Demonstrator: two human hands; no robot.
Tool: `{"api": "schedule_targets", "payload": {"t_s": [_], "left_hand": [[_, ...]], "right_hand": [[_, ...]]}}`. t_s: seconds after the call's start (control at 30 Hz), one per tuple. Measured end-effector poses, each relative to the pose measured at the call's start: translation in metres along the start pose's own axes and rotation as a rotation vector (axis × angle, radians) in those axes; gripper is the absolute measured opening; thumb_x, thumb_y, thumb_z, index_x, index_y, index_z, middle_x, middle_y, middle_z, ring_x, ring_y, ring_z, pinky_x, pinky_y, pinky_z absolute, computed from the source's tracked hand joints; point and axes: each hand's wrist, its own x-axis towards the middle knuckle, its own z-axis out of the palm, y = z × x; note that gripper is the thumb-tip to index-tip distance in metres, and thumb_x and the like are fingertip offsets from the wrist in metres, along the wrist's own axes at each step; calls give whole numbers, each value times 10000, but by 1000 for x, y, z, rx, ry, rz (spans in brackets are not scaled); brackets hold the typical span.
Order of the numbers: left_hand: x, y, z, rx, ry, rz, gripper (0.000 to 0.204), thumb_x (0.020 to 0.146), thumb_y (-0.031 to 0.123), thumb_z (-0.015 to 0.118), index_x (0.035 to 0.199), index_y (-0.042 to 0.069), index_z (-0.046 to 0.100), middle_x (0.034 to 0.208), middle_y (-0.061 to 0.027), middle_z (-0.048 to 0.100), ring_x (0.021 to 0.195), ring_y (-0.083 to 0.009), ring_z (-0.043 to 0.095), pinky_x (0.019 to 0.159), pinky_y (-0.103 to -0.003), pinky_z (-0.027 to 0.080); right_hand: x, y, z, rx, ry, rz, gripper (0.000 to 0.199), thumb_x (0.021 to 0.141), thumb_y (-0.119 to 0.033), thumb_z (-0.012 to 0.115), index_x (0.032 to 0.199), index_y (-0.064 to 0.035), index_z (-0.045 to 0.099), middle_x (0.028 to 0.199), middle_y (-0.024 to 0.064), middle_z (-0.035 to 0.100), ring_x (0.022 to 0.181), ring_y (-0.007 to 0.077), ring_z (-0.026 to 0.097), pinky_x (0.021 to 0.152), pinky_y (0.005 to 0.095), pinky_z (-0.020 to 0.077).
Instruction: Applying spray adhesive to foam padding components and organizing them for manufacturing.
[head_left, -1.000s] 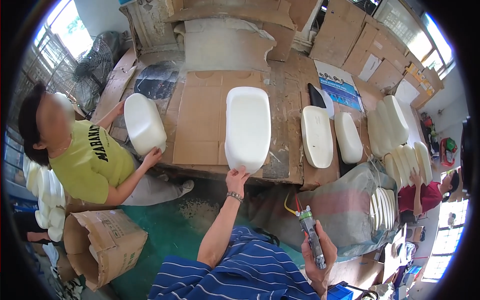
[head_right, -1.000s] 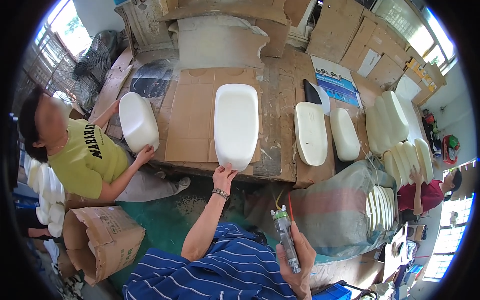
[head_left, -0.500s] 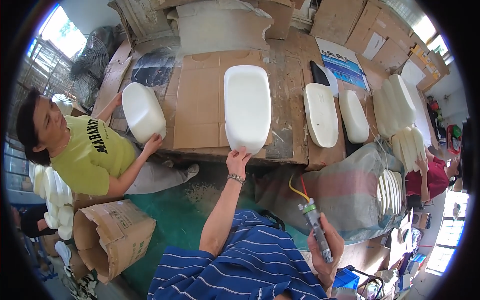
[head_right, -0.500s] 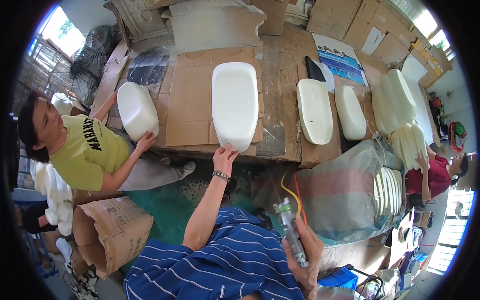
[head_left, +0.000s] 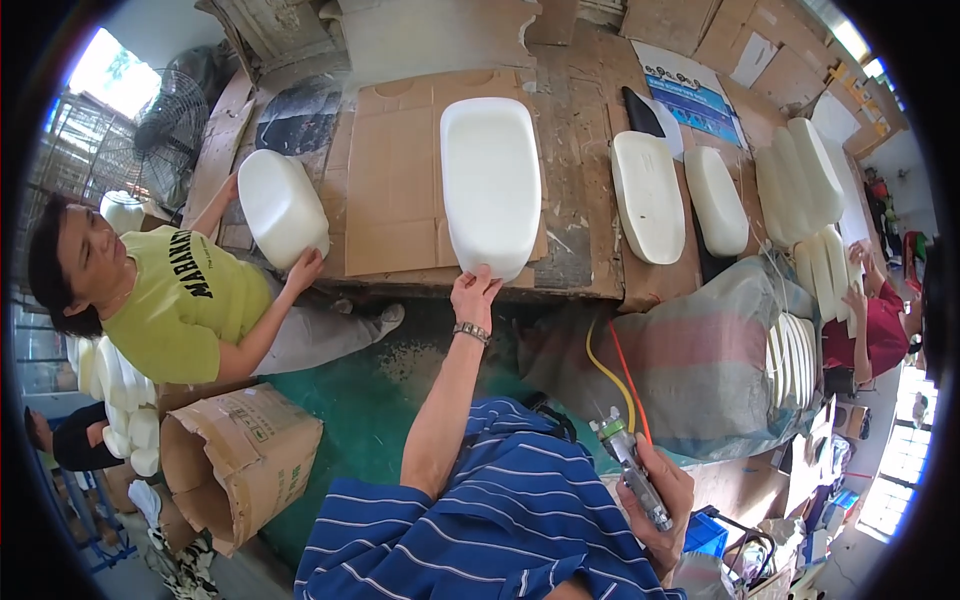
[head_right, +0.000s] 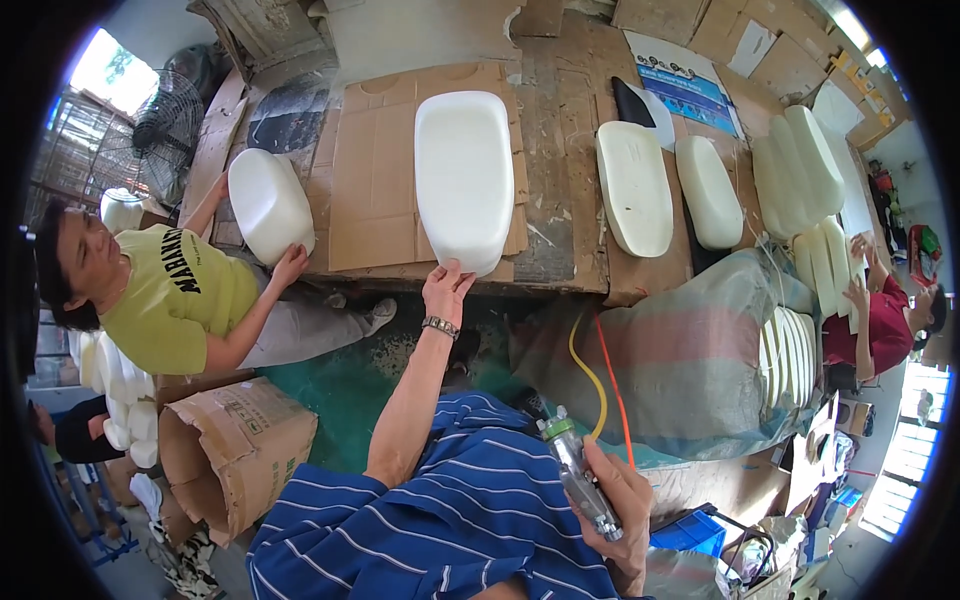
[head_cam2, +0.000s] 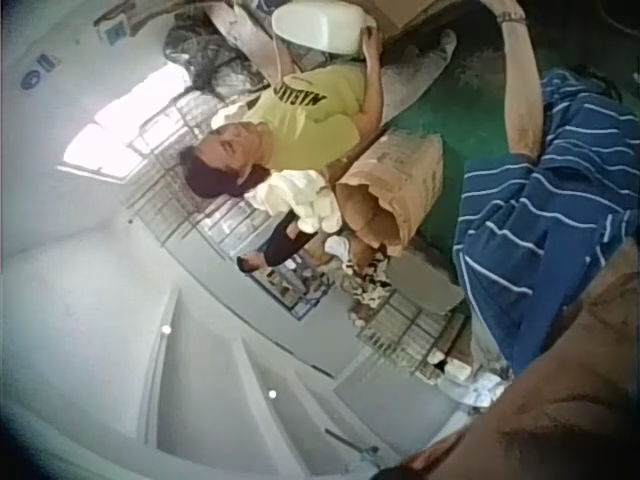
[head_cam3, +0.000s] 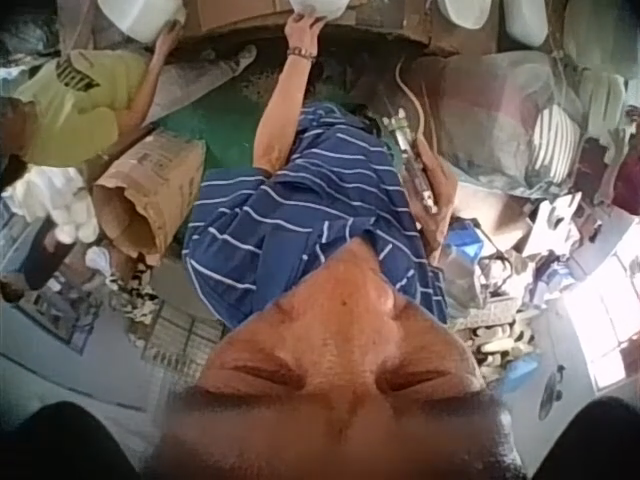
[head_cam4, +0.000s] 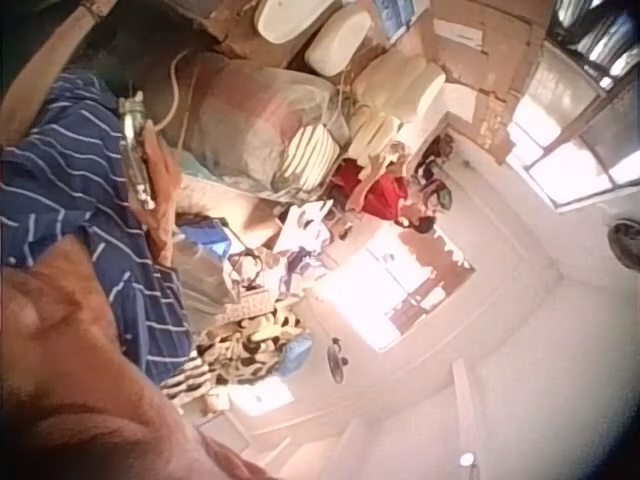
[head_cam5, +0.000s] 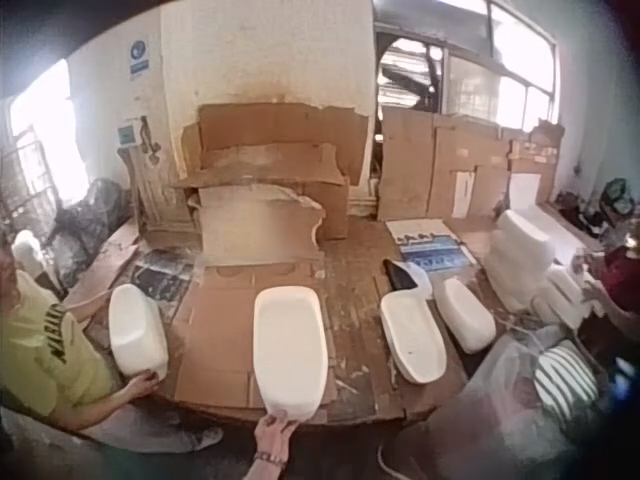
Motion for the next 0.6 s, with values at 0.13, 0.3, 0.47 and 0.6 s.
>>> {"api": "schedule_targets", "payload": {"t_s": [0.13,0.3,0.47,0.6], "left_hand": [[2,-1,-2,-9,-22,6,426,889,194,793,1160,-18,543,1076,-126,678,977,-263,687,961,-434,569],[-1,1,0,-15,-13,7,456,890,195,792,1185,-16,516,1103,-129,667,1006,-264,680,960,-433,570],[-3,2,4,-27,-7,6,448,896,191,785,1187,-12,513,1107,-128,663,1013,-258,674,961,-432,571],[-5,6,6,-45,-6,4,405,914,191,765,1172,-3,521,1108,-124,661,1019,-253,668,959,-421,570]], "right_hand": [[1,7,1,18,99,-53,624,728,40,729,1338,31,594,922,190,675,758,284,671,717,320,518],[6,-2,-1,12,182,98,493,856,-40,679,1330,65,592,1025,178,703,892,190,663,832,307,505],[28,-10,6,-50,303,-1,462,881,-74,694,1310,75,608,1001,170,715,825,172,648,801,305,513],[32,-9,4,-90,347,-23,548,832,-36,728,1348,72,580,1051,209,698,893,215,680,823,310,526]]}}
